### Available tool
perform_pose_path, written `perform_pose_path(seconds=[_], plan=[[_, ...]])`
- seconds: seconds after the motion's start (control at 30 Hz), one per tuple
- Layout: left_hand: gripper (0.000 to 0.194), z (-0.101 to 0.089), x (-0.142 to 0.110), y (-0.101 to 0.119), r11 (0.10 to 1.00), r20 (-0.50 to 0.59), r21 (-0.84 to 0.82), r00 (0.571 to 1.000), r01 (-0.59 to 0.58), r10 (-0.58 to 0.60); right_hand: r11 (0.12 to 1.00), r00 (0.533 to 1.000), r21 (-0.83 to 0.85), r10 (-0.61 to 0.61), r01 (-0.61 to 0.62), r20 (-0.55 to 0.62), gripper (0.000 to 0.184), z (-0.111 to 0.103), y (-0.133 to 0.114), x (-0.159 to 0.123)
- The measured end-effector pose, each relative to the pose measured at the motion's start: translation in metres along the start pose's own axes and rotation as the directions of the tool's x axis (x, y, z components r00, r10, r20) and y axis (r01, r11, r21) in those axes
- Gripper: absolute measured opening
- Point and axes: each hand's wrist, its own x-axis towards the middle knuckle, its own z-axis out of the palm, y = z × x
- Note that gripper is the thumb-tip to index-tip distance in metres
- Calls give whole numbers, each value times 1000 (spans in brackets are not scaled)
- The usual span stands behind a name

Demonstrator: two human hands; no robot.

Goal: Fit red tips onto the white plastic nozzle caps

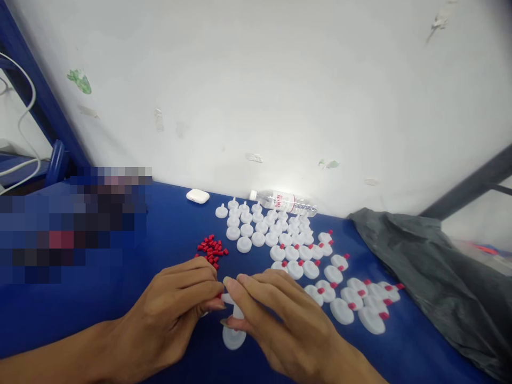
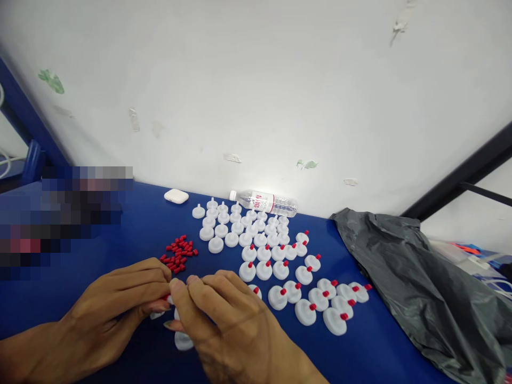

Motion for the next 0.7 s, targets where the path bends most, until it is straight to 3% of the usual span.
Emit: perform_pose_path(seconds=[0.13, 0.23, 0.33, 0.4, 0.53, 0.6, 0.7], plan=[[24, -2, 2, 1, 999, 36, 31, 999, 4, -5, 998, 999, -66, 7, -4, 47, 26, -6, 0, 4], [14, -3, -3, 2, 982, 78, 176, 994, 63, -77, 988, 992, -146, 65, -49, 107, 30, -10, 3, 4], [29, -1, -10, 3, 934, 72, 345, 990, 90, -121, 978, 986, -174, 133, -115, 99, 28, -9, 11, -1], [26, 1, -14, 3, 913, 99, 393, 983, 106, -156, 967, 975, -172, 207, -190, 85, 21, -8, 19, -7], [15, 3, -17, -2, 912, 203, 385, 950, 144, -236, 944, 950, -163, 301, -285, 79, 14, -7, 31, -12], [20, 3, -16, -3, 924, 241, 355, 940, 145, -240, 946, 946, -145, 306, -289, 108, 11, -8, 31, -10], [23, 3, -14, -4, 943, 233, 304, 949, 137, -213, 941, 932, -142, 328, -308, 156, 9, -9, 30, -8]])
